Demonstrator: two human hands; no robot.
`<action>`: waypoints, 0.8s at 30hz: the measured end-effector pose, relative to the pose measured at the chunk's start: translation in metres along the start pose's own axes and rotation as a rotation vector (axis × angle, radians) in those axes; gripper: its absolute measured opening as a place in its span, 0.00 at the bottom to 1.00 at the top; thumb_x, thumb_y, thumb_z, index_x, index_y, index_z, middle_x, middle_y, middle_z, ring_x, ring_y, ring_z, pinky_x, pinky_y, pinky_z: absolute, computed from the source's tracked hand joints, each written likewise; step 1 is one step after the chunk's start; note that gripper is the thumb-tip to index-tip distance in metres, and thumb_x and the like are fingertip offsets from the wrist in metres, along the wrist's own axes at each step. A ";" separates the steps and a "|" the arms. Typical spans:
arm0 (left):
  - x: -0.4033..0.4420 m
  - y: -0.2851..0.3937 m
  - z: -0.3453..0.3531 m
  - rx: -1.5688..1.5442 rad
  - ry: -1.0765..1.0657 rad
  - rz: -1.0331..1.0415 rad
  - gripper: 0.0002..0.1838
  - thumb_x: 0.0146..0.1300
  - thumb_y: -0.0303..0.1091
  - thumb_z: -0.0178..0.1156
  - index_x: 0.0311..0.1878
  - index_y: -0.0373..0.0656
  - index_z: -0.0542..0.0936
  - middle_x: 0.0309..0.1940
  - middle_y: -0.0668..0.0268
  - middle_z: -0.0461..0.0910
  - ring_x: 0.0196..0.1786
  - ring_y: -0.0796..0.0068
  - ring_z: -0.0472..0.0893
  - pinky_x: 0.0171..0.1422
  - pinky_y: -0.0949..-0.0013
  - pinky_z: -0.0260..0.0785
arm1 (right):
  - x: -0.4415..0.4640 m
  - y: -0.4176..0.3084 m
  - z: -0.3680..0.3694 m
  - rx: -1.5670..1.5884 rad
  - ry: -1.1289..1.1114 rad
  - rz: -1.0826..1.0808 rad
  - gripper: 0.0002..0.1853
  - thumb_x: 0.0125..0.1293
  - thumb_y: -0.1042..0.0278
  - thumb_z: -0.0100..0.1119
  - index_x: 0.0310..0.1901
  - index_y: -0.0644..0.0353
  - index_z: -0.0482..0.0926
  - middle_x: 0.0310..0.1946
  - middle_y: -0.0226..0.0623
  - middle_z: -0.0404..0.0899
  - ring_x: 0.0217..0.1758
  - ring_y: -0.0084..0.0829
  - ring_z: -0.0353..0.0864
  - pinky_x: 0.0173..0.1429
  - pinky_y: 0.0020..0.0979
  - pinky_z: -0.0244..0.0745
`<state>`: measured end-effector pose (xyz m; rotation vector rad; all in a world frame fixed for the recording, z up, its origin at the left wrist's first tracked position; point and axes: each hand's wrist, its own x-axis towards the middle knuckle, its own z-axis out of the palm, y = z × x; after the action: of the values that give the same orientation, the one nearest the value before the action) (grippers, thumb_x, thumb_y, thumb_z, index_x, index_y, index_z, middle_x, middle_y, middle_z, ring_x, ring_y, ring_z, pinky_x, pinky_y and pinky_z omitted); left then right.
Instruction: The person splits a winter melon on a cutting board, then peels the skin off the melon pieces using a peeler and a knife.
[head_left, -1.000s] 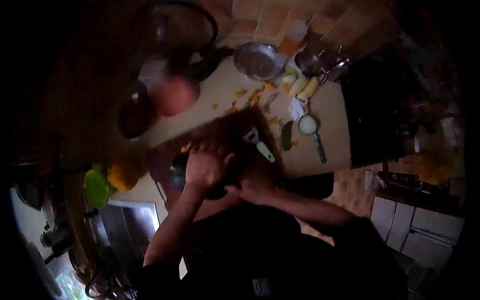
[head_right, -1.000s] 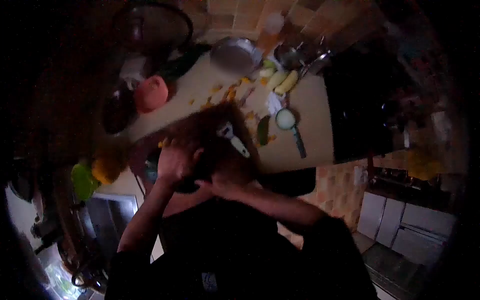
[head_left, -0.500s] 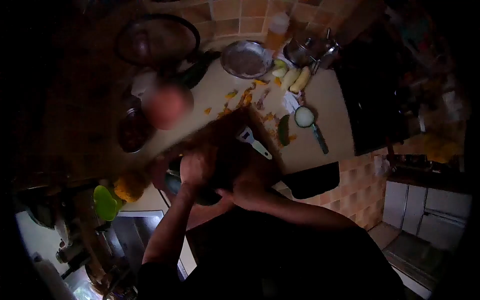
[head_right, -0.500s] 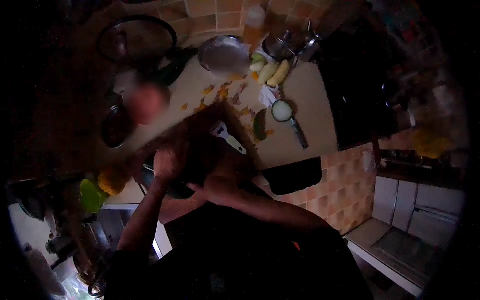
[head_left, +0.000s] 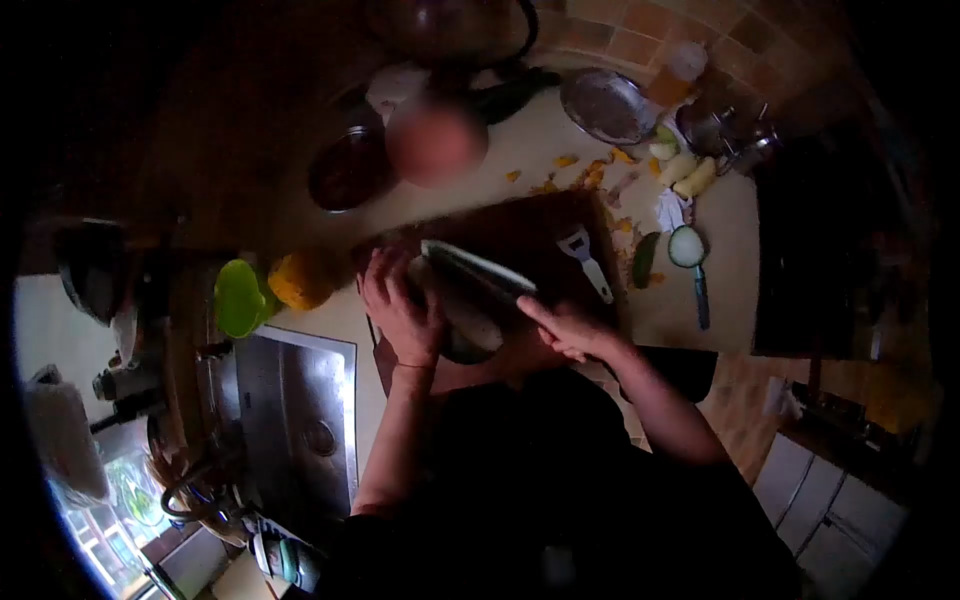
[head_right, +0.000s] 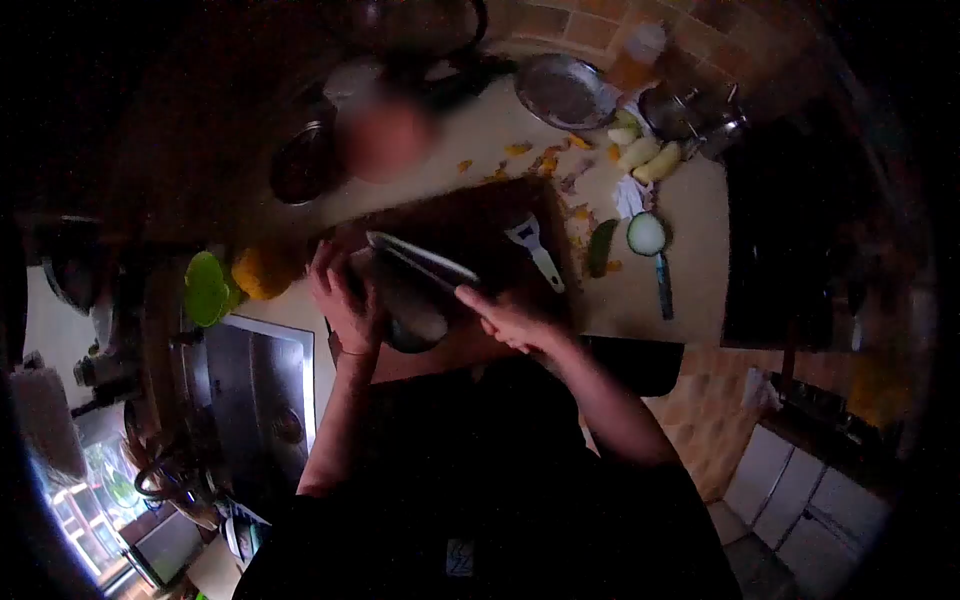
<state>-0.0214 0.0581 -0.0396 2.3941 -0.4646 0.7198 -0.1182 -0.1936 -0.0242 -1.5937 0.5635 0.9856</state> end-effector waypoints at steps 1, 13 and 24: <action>-0.007 -0.003 -0.002 -0.044 -0.027 -0.104 0.26 0.61 0.33 0.66 0.63 0.43 0.75 0.64 0.55 0.76 0.71 0.52 0.73 0.78 0.45 0.61 | -0.001 -0.001 -0.008 0.075 -0.070 0.024 0.40 0.67 0.17 0.50 0.24 0.54 0.71 0.13 0.24 0.63 0.11 0.21 0.63 0.17 0.27 0.60; -0.093 -0.051 -0.046 -0.984 0.013 -1.414 0.31 0.76 0.53 0.62 0.66 0.32 0.75 0.50 0.58 0.83 0.53 0.66 0.81 0.60 0.61 0.76 | 0.003 0.010 -0.016 0.360 -0.163 0.011 0.40 0.71 0.17 0.41 0.26 0.52 0.67 0.13 0.23 0.59 0.10 0.20 0.56 0.17 0.26 0.53; -0.093 -0.016 -0.075 -1.226 -0.125 -1.413 0.30 0.73 0.33 0.65 0.73 0.38 0.67 0.60 0.57 0.80 0.58 0.59 0.83 0.64 0.52 0.78 | -0.033 0.072 -0.072 0.003 0.705 -0.386 0.35 0.78 0.31 0.49 0.30 0.60 0.76 0.17 0.34 0.73 0.18 0.29 0.71 0.24 0.34 0.67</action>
<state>-0.1164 0.1320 -0.0504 1.0655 0.6096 -0.3412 -0.1714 -0.2855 -0.0346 -1.9471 0.6866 0.1143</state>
